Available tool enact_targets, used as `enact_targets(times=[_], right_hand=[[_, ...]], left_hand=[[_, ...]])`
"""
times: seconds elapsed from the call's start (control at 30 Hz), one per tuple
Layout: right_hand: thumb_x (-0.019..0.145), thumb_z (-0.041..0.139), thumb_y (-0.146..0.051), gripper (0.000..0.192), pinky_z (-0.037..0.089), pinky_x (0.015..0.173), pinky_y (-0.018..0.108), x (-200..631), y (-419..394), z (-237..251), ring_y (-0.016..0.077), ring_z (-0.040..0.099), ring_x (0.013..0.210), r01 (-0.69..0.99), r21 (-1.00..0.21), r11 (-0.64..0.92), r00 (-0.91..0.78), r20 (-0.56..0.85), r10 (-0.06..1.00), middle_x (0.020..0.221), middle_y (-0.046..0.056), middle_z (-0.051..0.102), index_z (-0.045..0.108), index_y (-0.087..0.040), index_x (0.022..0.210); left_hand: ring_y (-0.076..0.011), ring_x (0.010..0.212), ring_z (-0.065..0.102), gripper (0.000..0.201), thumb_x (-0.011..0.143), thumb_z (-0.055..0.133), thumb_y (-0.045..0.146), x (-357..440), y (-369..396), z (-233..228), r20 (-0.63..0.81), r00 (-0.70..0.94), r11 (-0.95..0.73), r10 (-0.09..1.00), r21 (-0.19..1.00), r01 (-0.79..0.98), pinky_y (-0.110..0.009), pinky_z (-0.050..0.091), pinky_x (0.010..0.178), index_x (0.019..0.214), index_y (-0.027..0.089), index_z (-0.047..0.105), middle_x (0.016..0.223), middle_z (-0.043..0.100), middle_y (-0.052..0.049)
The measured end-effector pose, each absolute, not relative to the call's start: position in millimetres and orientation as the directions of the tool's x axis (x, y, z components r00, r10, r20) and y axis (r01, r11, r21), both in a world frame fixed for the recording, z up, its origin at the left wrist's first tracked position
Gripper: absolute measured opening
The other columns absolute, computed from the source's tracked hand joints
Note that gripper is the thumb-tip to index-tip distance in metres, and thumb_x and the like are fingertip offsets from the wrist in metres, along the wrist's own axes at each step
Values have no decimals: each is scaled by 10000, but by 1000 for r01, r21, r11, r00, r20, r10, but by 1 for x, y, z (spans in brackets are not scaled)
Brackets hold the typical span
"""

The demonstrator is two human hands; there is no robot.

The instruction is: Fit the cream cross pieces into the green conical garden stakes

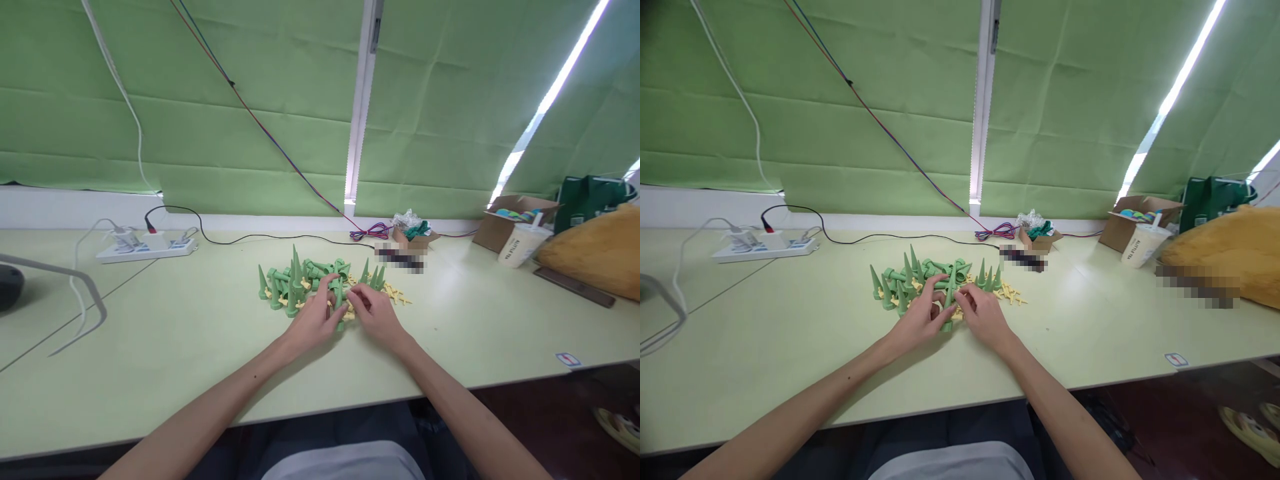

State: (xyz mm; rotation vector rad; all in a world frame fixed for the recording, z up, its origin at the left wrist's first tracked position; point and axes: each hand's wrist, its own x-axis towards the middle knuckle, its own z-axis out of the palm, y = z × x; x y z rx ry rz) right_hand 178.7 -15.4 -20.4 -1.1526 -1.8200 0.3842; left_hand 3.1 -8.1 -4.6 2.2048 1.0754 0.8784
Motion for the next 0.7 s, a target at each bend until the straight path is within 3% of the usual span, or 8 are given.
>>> enact_targets(times=[0.37, 0.7], right_hand=[[925, 511, -326, 167, 379, 529, 233, 178, -14, -23, 111, 474, 507, 498, -670, 551, -199, 530, 824, 602, -28, 565, 541, -196, 825], [913, 508, -303, 161, 354, 490, 230, 176, -15, -26, 106, 446, 492, 469, -681, 562, -150, 566, 811, 578, -45, 505, 468, -210, 789]], left_hand=[[-138, 555, 523, 629, 901, 472, 283, 2, -10, -6, 267, 595, -590, 758, 668, 453, -248, 392, 565, 1443, 237, 156, 855, 645, 2], [-151, 563, 534, 579, 909, 465, 300, 1, -8, -11, 278, 616, -650, 737, 542, 533, -235, 361, 530, 1438, 225, 244, 798, 626, -12]])
